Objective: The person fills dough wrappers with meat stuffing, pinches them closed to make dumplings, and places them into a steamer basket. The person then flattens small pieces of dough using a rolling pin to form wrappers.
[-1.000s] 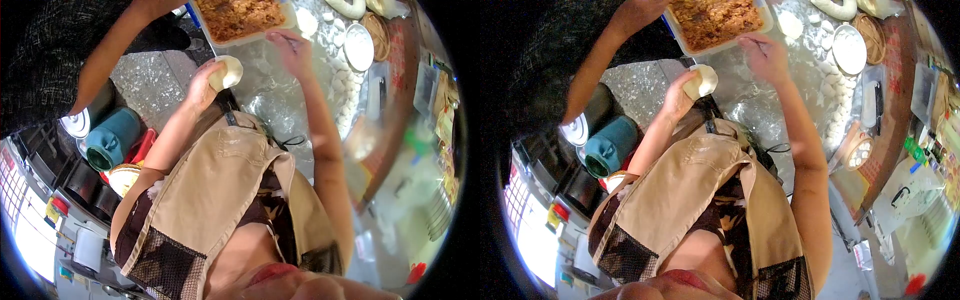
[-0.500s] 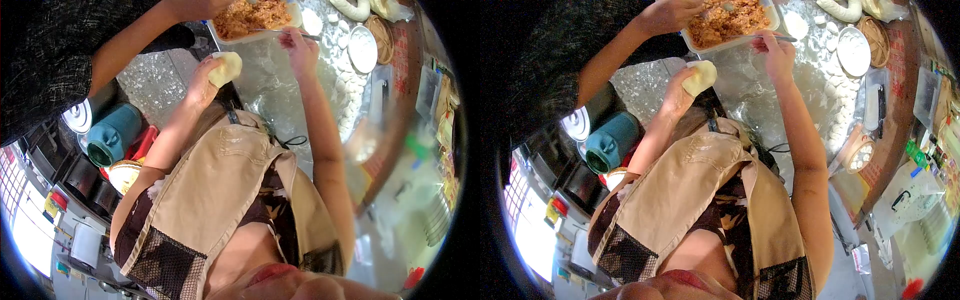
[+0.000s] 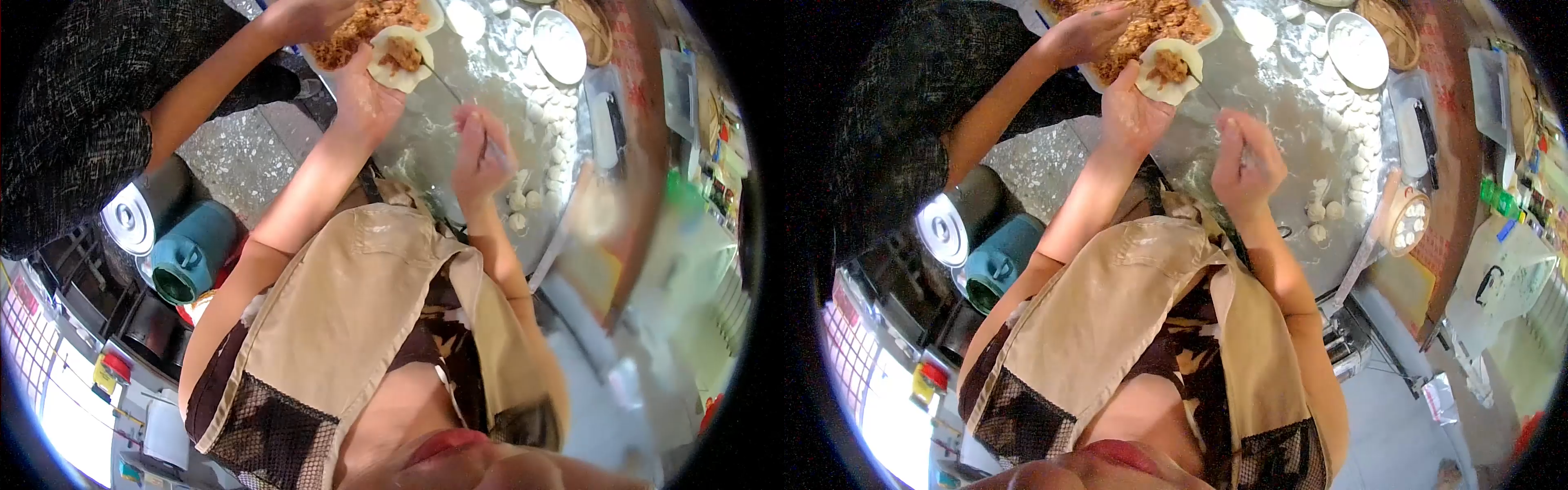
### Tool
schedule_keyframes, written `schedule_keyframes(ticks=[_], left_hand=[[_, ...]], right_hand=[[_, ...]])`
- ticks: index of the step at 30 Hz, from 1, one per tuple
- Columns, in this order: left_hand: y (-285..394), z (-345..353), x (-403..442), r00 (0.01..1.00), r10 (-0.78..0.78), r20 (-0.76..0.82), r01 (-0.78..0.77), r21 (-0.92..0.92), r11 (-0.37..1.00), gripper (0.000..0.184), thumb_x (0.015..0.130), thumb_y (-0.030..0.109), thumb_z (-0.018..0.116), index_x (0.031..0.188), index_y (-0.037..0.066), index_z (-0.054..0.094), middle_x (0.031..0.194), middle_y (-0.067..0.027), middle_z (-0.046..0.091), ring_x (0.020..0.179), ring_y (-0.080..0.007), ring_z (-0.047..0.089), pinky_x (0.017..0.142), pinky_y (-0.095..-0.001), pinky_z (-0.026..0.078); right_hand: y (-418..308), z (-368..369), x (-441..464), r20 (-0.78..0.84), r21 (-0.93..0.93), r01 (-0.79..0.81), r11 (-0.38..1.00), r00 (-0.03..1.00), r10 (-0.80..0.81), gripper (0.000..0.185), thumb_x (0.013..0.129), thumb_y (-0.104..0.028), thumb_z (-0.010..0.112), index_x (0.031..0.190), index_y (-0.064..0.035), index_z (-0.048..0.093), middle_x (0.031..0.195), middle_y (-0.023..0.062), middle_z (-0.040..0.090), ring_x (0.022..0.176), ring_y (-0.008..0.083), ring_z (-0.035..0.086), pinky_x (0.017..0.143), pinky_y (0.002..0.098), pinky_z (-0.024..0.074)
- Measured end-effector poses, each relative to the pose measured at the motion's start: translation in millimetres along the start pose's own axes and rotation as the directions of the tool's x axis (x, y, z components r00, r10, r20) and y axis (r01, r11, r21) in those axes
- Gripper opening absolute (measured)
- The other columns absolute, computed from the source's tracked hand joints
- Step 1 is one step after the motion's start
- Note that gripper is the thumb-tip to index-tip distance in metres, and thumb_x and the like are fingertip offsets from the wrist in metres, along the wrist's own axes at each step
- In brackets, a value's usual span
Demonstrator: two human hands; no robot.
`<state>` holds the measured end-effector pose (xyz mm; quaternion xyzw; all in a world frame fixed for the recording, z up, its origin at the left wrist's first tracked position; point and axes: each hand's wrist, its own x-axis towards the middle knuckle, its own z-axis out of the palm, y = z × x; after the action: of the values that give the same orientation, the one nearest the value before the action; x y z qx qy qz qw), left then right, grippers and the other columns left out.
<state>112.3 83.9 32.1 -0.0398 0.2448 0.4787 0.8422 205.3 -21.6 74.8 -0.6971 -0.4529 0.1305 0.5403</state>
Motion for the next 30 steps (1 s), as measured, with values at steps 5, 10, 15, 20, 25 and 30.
schedule_keyframes(ticks=[5, 10, 15, 20, 25, 30], left_hand=[[-7, 5, -5, 0.999, -0.045, 0.002, 0.045, 0.08, 0.996, 0.039, 0.098, 0.028, 0.028, 0.125, 0.001, 0.04, 0.125, -0.0138, 0.048, 0.117, -0.0285, 0.047, 0.098, -0.0489, 0.04], [-9, 9, -4, 0.993, -0.114, 0.006, 0.112, 0.11, 0.988, 0.038, 0.097, 0.026, 0.03, 0.124, 0.001, 0.04, 0.121, -0.013, 0.05, 0.114, -0.0281, 0.049, 0.096, -0.0482, 0.042], [-19, 8, 1, 0.996, -0.082, 0.014, 0.081, 0.092, 0.993, 0.038, 0.097, 0.026, 0.031, 0.124, 0.001, 0.039, 0.12, -0.0128, 0.051, 0.113, -0.0275, 0.05, 0.095, -0.0474, 0.043], [-16, 13, 3, 0.996, -0.083, -0.019, 0.086, 0.202, 0.976, 0.038, 0.097, 0.026, 0.029, 0.124, 0.001, 0.039, 0.12, -0.0132, 0.051, 0.113, -0.0269, 0.05, 0.096, -0.0462, 0.043], [-18, 10, 8, 0.991, -0.124, 0.045, 0.105, 0.297, 0.949, 0.04, 0.098, 0.028, 0.027, 0.125, 0.0, 0.039, 0.121, -0.0148, 0.051, 0.112, -0.0282, 0.052, 0.096, -0.0459, 0.043], [-12, 3, 13, 0.988, -0.156, 0.009, 0.151, 0.201, 0.968, 0.041, 0.098, 0.028, 0.028, 0.125, -0.001, 0.039, 0.12, -0.0148, 0.052, 0.112, -0.0266, 0.053, 0.096, -0.0442, 0.044]], right_hand=[[-7, -26, -5, 0.045, -0.187, 0.258, 0.948, 0.966, -0.254, 0.013, 0.079, 0.007, 0.057, 0.089, 0.001, 0.062, 0.077, 0.0119, 0.064, 0.067, 0.0224, 0.062, 0.063, 0.0282, 0.0498], [-7, -34, -6, 0.067, -0.185, 0.309, 0.933, 0.951, -0.302, 0.018, 0.077, 0.009, 0.057, 0.092, 0.0008, 0.062, 0.079, 0.0117, 0.064, 0.068, 0.0243, 0.061, 0.063, 0.0289, 0.0498], [-10, -40, -4, 0.168, -0.093, 0.409, 0.908, 0.905, -0.391, 0.023, 0.073, 0.011, 0.059, 0.094, 0.0017, 0.061, 0.08, 0.0119, 0.063, 0.069, 0.0266, 0.061, 0.064, 0.0318, 0.0495], [-10, -48, 9, 0.087, -0.115, 0.439, 0.891, 0.898, -0.431, 0.03, 0.069, 0.013, 0.058, 0.096, 0.0014, 0.062, 0.085, 0.0115, 0.063, 0.074, 0.0265, 0.061, 0.066, 0.0332, 0.0494], [6, -55, 22, 0.301, -0.109, 0.512, 0.852, 0.834, -0.462, 0.043, 0.058, 0.012, 0.061, 0.099, -0.0007, 0.063, 0.09, 0.0096, 0.063, 0.084, 0.0253, 0.061, 0.071, 0.0329, 0.0498], [11, -60, 16, 0.309, -0.163, 0.513, 0.843, 0.838, -0.45, 0.032, 0.064, 0.004, 0.063, 0.095, -0.0043, 0.065, 0.09, 0.0076, 0.064, 0.088, 0.0244, 0.061, 0.071, 0.0333, 0.0499]])
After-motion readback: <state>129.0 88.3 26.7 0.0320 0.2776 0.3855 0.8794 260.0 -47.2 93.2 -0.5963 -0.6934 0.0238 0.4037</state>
